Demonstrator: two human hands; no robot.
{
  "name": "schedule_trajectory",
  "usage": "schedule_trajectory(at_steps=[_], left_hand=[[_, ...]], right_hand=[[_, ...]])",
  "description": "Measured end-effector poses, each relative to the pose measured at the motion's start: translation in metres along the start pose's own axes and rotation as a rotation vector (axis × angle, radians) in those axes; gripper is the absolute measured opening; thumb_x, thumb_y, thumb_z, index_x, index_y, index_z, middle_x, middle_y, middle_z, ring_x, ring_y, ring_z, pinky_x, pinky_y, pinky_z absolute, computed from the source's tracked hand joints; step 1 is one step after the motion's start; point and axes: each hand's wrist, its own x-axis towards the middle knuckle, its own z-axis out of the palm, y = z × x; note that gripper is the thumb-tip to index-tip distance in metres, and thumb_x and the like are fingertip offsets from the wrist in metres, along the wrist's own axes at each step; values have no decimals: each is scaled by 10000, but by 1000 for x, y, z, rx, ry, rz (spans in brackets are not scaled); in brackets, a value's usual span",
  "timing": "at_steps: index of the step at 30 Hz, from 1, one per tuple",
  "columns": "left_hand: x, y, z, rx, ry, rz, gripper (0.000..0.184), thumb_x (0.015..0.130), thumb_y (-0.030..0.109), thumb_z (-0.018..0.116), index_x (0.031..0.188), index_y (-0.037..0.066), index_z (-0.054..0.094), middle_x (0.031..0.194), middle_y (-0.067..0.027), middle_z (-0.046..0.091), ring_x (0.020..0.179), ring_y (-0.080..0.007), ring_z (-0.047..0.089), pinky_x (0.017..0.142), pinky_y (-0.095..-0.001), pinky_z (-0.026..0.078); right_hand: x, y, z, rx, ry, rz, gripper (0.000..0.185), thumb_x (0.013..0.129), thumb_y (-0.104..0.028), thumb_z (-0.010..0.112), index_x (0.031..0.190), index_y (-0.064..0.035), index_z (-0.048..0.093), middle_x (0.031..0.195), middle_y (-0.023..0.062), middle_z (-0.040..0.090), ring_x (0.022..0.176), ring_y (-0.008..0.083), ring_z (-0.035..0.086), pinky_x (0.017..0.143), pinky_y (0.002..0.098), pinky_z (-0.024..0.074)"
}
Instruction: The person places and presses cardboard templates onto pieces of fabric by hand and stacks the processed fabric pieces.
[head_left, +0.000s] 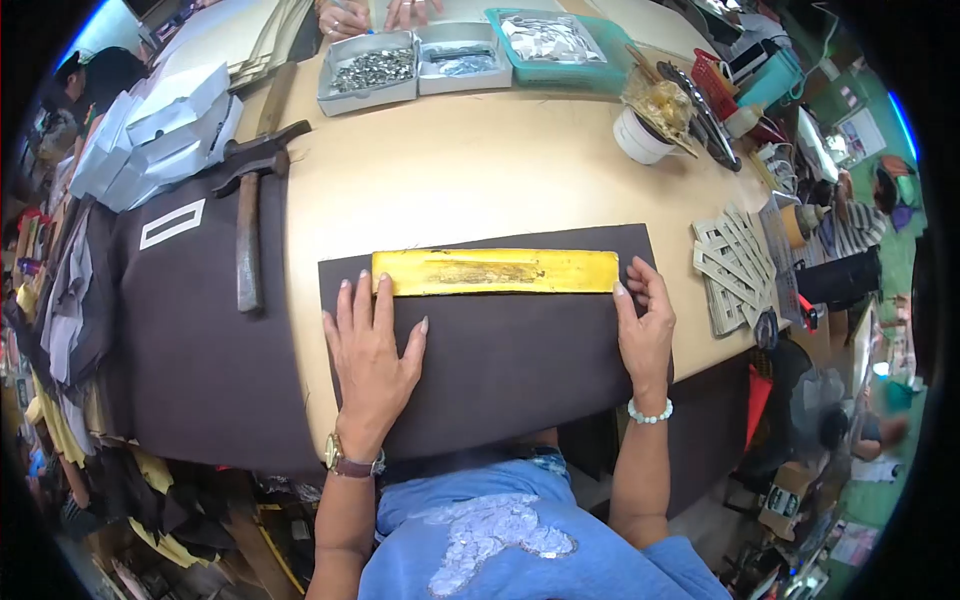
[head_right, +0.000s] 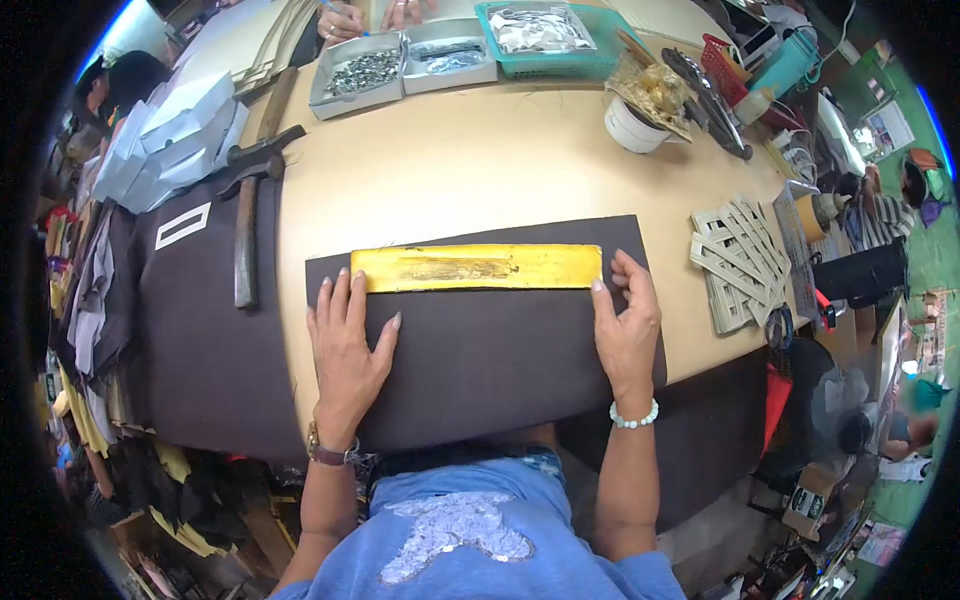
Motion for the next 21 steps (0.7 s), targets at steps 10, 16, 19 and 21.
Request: schedule_trajectory(at_steps=[10,16,19,21], left_hand=[[-10,-2,4,-90,21,8,659,815,243,669,1372,18,397,1405,-225,378,1336,-402,289,1077,-572,205],[-6,-9,-3,-260,84,-10,591,743,168,748,1275,33,528,1289,-162,510,1289,-372,375,1076,-498,253],[-7,-11,-5,-294,98,-30,559,726,162,762,1235,38,566,1261,-147,532,1278,-364,390,1075,-487,258],[-8,-10,-5,-277,95,-37,544,726,164,762,1223,43,577,1269,-139,531,1280,-363,390,1079,-486,255]], right_hand=[[-9,-3,17,-304,179,-173,352,820,-96,638,1135,40,560,969,152,602,932,308,567,891,415,419],[-7,6,16,64,127,27,327,837,-105,635,1145,-3,590,1010,121,640,1023,295,561,938,406,408],[-7,8,13,-121,78,-108,304,835,-122,639,1125,-34,625,1107,120,633,1121,310,526,992,412,373],[-5,7,11,-189,31,-168,285,834,-138,640,1104,-46,643,1142,111,624,1157,315,504,1015,418,348]])
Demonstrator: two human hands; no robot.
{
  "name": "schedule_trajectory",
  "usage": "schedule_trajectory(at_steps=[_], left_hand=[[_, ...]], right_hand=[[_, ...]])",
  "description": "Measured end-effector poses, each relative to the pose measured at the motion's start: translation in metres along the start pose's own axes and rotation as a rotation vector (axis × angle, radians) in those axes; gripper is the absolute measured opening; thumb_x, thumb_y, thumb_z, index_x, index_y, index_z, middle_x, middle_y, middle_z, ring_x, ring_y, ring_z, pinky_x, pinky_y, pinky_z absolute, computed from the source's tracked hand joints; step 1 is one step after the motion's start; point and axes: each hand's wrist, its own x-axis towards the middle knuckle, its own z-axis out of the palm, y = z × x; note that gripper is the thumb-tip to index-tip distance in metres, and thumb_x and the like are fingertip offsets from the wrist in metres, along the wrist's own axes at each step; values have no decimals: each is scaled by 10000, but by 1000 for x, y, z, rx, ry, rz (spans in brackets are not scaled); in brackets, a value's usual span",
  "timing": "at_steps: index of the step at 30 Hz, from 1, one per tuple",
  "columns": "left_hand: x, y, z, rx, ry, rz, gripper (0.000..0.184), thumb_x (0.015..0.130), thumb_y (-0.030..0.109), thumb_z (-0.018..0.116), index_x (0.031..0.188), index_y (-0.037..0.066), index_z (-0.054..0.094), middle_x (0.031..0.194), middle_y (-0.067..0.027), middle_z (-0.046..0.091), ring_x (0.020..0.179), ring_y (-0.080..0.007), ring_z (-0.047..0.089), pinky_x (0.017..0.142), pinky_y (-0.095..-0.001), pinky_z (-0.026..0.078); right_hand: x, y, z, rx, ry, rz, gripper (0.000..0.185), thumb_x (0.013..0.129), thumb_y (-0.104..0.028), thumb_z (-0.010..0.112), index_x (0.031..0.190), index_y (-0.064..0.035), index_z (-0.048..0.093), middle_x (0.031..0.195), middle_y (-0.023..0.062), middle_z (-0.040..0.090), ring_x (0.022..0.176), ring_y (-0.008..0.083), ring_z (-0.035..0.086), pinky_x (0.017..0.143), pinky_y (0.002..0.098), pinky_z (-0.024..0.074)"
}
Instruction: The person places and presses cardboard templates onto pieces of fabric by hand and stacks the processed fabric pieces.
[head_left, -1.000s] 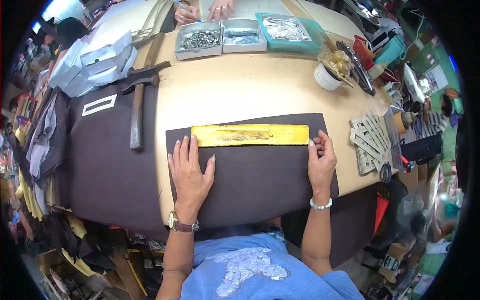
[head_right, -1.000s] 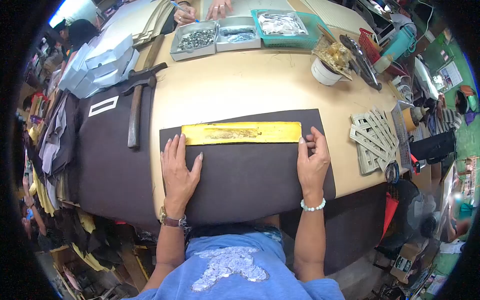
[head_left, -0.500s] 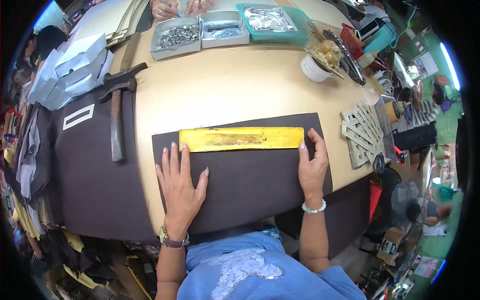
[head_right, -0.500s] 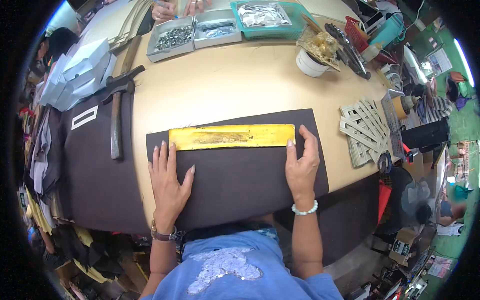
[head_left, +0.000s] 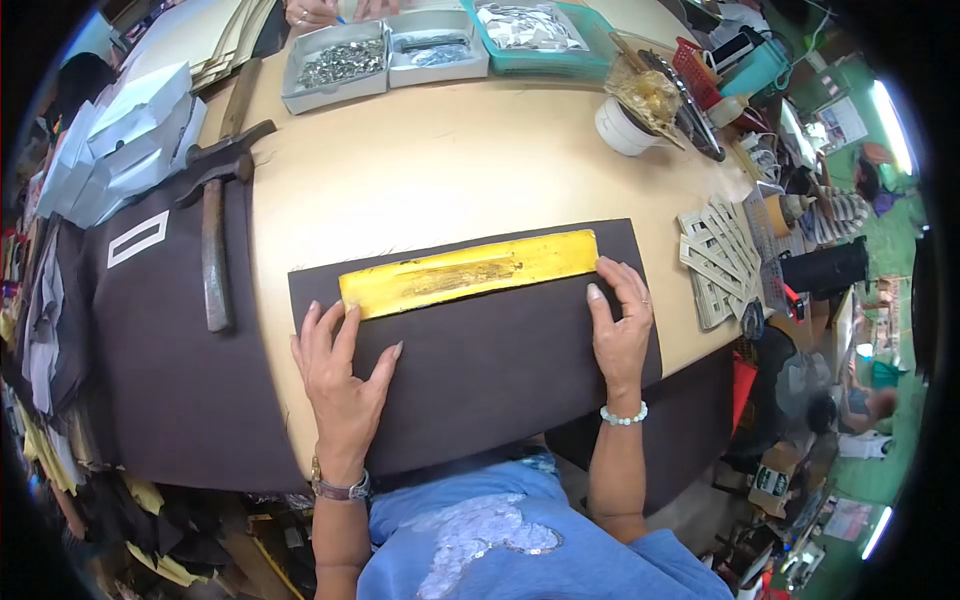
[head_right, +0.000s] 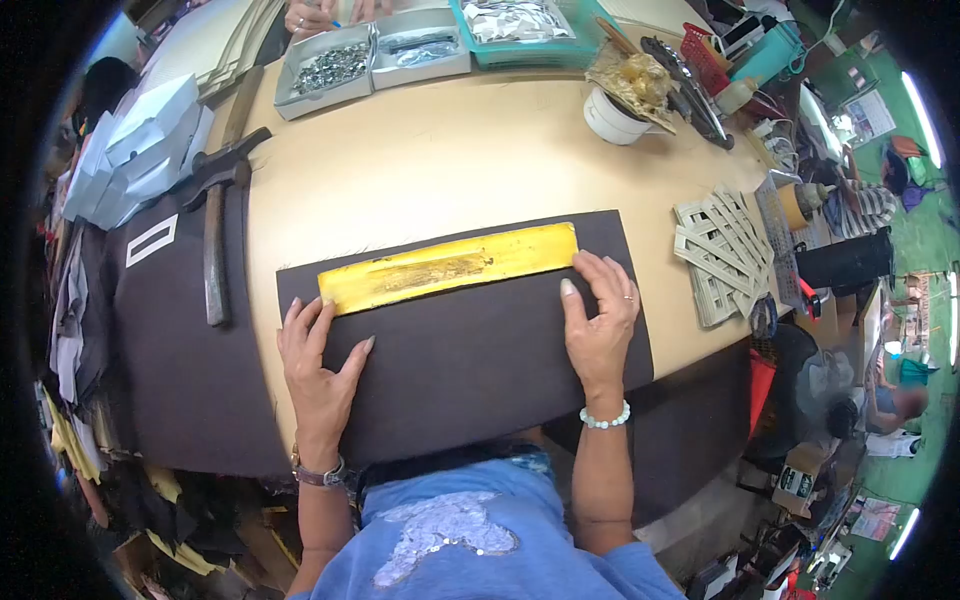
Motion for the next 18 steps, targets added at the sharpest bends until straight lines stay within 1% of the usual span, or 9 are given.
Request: schedule_trajectory(at_steps=[1,2,6,12,18], left_hand=[[0,0,0,12,-5,3,538,729,162,759,1222,45,578,1272,-134,530,1284,-361,386,1082,-487,250],[0,0,0,24,-10,7,532,732,159,756,1221,48,580,1276,-130,530,1288,-360,382,1085,-489,245],[-1,-1,2,50,-31,26,513,745,148,741,1223,55,580,1288,-116,528,1306,-354,360,1099,-499,217],[-1,-2,2,53,-45,23,503,763,150,724,1234,59,574,1324,-115,511,1315,-353,347,1098,-527,191],[-1,-1,2,67,-56,26,503,771,154,714,1244,60,570,1330,-118,509,1313,-360,346,1098,-524,191]], right_hand=[[1,-1,0,-32,-24,-32,276,834,-145,641,1093,-53,653,1159,106,619,1175,318,493,1026,422,336],[0,-3,0,-50,-41,-16,295,826,-169,649,1095,-48,652,1193,94,604,1191,315,479,1041,433,312],[0,-3,1,-84,-55,0,335,815,-182,658,1121,-46,644,1227,94,582,1216,314,453,1057,440,283],[1,-4,1,-87,-49,2,356,808,-189,666,1130,-40,638,1231,98,572,1204,298,461,1055,447,278],[1,-6,1,-132,-54,-19,380,799,-195,676,1141,-34,631,1230,110,570,1197,296,466,1048,428,292]])
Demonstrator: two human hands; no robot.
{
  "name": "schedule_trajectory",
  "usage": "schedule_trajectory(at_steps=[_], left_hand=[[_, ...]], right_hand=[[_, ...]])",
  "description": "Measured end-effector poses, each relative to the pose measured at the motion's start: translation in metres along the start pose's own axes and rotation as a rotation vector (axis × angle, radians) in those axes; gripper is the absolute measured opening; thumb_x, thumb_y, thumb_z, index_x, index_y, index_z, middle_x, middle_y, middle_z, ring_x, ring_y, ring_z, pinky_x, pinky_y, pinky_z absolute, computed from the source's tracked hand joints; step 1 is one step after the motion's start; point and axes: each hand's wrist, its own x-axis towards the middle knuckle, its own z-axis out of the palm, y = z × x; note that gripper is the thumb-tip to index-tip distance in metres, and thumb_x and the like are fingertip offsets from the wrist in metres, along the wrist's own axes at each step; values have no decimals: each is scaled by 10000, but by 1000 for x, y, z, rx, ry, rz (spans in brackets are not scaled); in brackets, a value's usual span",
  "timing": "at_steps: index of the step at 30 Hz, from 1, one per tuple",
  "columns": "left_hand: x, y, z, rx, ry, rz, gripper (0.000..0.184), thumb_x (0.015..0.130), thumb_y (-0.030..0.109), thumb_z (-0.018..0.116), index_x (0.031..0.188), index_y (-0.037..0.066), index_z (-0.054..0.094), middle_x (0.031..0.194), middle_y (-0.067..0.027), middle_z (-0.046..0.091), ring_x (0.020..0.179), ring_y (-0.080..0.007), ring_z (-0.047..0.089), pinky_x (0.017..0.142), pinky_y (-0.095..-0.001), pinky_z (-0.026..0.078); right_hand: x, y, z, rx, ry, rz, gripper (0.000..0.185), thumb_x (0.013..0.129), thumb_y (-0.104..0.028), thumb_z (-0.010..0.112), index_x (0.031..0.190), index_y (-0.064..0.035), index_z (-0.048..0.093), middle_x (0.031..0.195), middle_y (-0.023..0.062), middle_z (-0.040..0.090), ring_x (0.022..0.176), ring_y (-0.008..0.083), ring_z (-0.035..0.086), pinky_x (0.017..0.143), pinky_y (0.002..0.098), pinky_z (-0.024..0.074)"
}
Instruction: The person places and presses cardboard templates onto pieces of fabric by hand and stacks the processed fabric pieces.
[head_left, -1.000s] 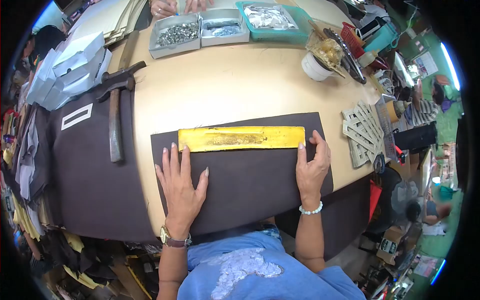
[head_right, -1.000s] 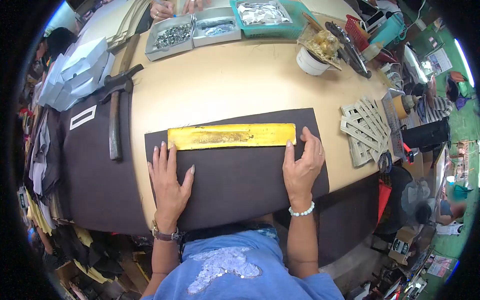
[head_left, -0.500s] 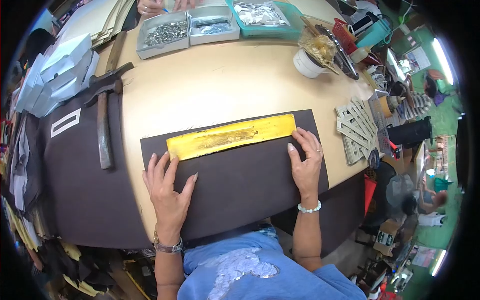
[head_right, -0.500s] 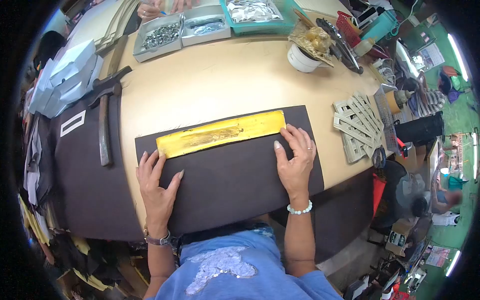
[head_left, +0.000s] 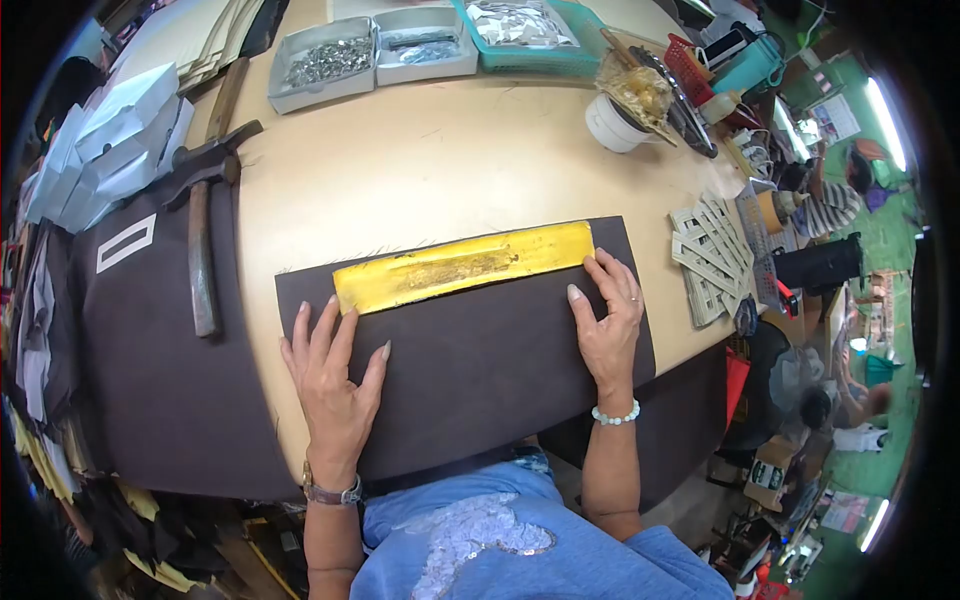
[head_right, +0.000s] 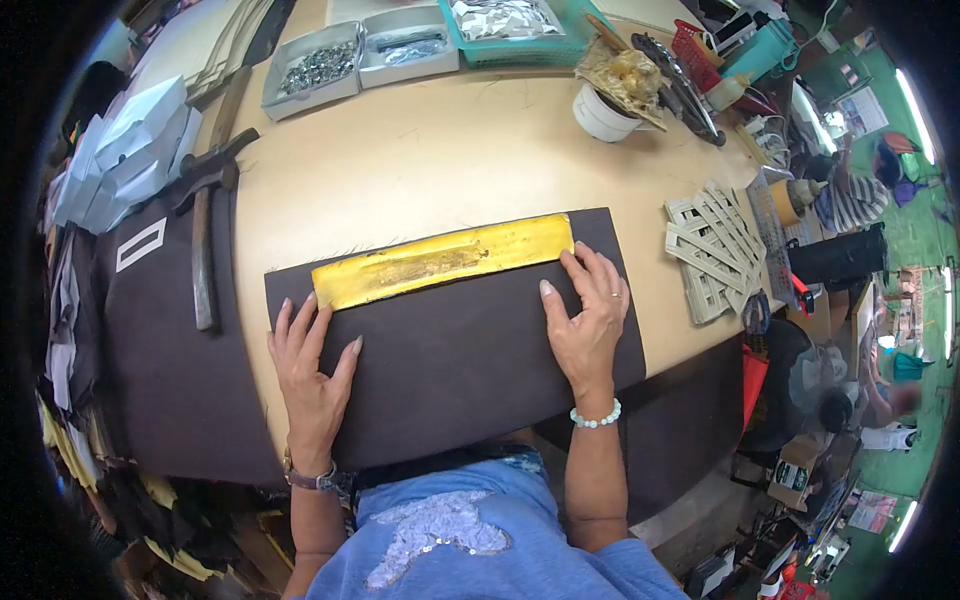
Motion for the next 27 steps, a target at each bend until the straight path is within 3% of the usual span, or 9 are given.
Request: schedule_trajectory(at_steps=[9,14,27], left_hand=[[2,-2,2,17,45,57,477,759,158,731,1194,28,586,1317,-128,518,1279,-375,373,1052,-520,241],[1,0,3,49,-18,8,518,805,220,692,1266,33,548,1373,-142,463,1327,-383,317,1067,-599,189],[1,2,3,91,-23,6,529,805,217,688,1284,54,533,1383,-131,453,1336,-377,304,1067,-598,182]], right_hand=[[1,3,2,28,15,-37,361,793,-160,675,1126,-28,628,1208,128,578,1158,308,499,1032,415,334],[0,2,2,16,2,-24,347,796,-153,673,1119,-30,638,1214,129,574,1168,305,492,1030,413,339],[1,4,2,27,3,-49,360,781,-154,688,1114,-28,639,1206,128,575,1159,308,492,1020,417,343]])
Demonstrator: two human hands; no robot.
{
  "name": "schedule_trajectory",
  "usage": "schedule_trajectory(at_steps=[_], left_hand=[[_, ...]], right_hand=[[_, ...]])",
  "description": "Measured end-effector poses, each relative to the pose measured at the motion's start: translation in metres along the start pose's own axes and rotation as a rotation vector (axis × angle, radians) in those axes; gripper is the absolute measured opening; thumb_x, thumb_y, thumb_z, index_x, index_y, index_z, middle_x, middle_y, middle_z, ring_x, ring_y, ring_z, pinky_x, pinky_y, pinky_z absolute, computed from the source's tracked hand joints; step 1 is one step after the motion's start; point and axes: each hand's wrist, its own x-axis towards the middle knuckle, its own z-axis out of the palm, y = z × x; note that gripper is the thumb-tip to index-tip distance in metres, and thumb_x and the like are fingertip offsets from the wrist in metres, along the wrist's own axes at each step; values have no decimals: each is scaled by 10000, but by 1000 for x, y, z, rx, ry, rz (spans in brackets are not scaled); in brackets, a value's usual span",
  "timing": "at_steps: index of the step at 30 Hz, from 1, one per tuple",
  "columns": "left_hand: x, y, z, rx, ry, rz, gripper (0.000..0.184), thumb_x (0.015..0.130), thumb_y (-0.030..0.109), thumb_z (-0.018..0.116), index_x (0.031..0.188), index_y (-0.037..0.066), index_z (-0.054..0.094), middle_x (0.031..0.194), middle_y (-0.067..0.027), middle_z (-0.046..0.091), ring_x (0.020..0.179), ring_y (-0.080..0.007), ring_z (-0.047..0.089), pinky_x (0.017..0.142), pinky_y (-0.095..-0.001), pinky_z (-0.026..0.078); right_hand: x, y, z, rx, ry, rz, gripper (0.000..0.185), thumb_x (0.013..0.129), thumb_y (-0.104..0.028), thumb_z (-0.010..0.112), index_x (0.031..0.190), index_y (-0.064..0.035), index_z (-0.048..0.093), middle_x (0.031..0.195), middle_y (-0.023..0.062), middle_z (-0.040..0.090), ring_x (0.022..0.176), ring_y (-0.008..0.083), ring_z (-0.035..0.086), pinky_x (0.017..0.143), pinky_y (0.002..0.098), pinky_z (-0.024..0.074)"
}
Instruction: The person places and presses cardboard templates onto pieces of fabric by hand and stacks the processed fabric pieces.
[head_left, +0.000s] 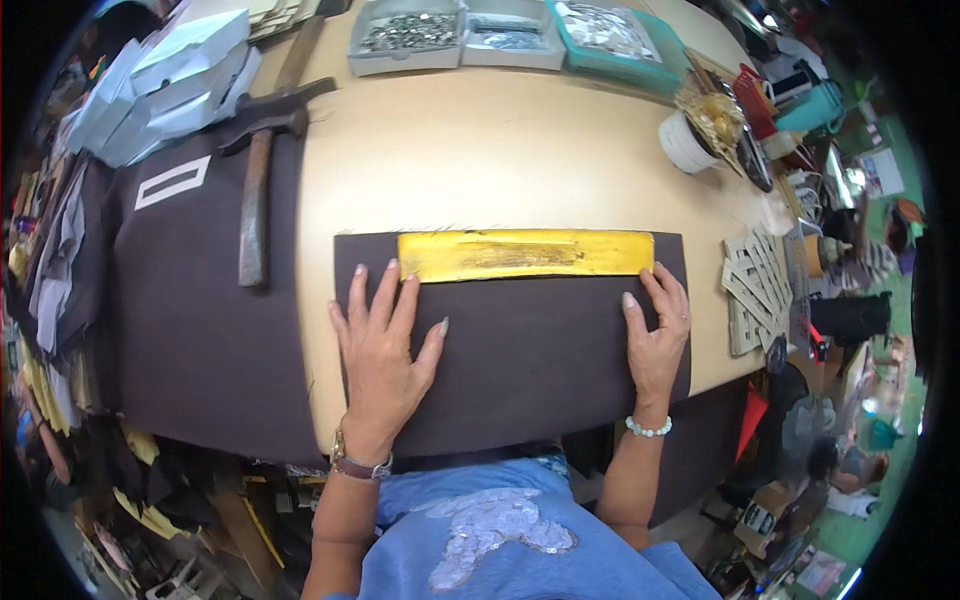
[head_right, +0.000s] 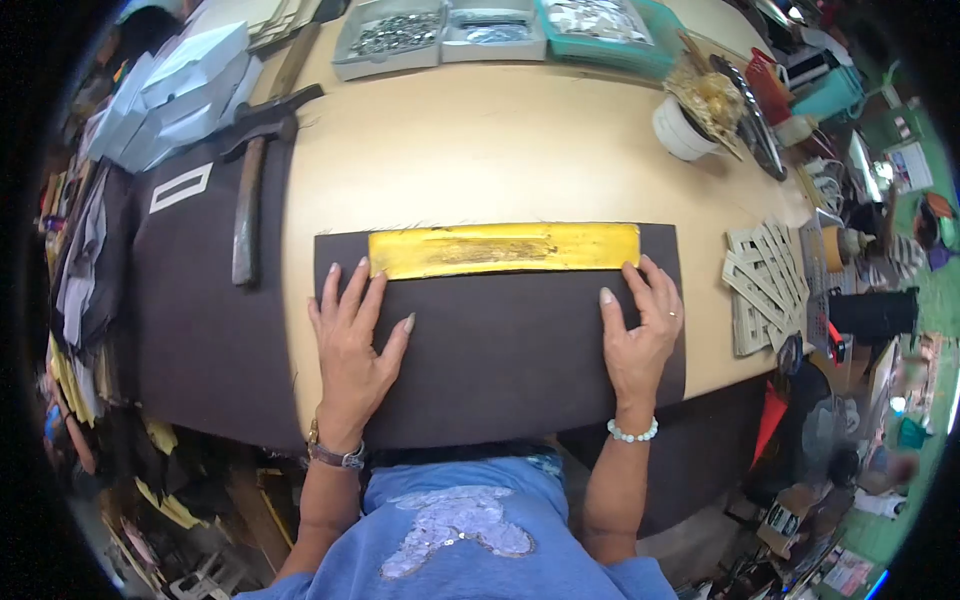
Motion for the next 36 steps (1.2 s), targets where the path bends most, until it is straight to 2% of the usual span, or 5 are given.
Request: schedule_trajectory(at_steps=[9,36], left_hand=[[-1,0,0,-9,-38,-23,585,816,195,671,1354,86,469,1420,-116,418,1359,-366,267,1094,-568,157],[-2,-1,-1,-4,-38,-18,554,826,203,673,1340,101,491,1417,-113,420,1369,-351,263,1103,-560,154]], right_hand=[[-1,-5,-2,-34,1,35,385,772,-206,703,1119,-47,654,1234,113,573,1185,325,466,1042,437,293],[-1,-8,-3,-73,-22,34,411,759,-231,709,1119,-44,647,1227,108,574,1193,329,452,1032,449,299]])
